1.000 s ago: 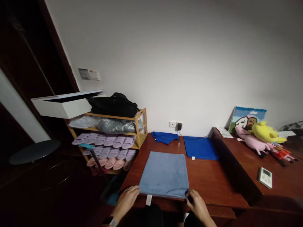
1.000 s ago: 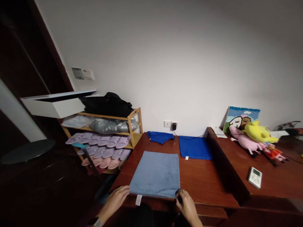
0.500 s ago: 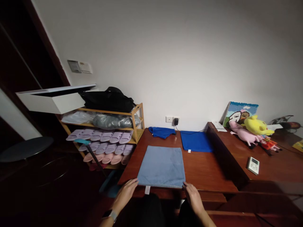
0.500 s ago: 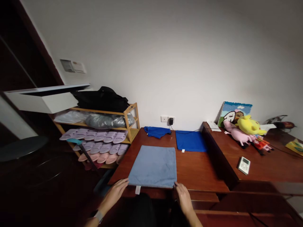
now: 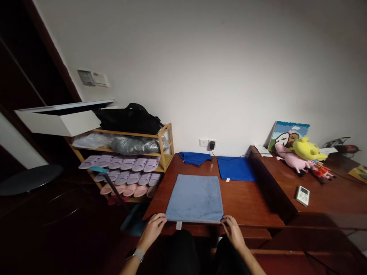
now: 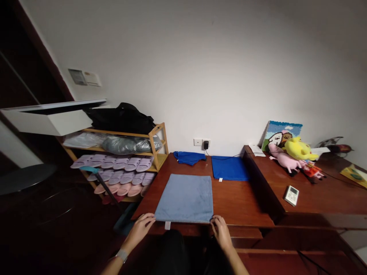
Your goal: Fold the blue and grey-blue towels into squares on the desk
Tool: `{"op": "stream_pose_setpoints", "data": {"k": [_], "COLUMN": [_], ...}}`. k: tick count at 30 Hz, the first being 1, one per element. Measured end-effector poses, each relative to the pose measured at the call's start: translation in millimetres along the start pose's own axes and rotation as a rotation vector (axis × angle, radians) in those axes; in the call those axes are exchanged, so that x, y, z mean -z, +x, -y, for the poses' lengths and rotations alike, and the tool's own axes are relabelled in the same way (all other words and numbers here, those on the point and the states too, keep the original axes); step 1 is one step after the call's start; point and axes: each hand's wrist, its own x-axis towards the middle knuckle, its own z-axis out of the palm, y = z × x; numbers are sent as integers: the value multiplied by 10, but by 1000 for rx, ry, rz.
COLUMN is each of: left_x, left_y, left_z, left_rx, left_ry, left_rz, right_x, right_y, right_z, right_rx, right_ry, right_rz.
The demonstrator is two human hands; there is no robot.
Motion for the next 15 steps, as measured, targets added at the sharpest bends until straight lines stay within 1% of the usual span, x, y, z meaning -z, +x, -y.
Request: {"op": "stream_pose_setpoints", "data": {"k": [4,7,10,13,15], "left_x": [39,69,92,88,67], "left_y": [-1,-11,-13,26,75], "left_z": [-56,-87,-136,-249,-362], "left_rx": [-45,-64,-74,-92,-112], "left_ry": [55,93,134,170,175], "left_rz": [1,3,3,10,55], "right_x": [-2,-39,-62,-65,-62], "right_y": [-88,-128,-109,-40,20], "right_z": [-29,-19,55,162,222], "right_rx": [87,97,89,118,129], "right_ry": [-145,-238,-296,-302,-298], "right_rz": [45,28,7,17,48]}}
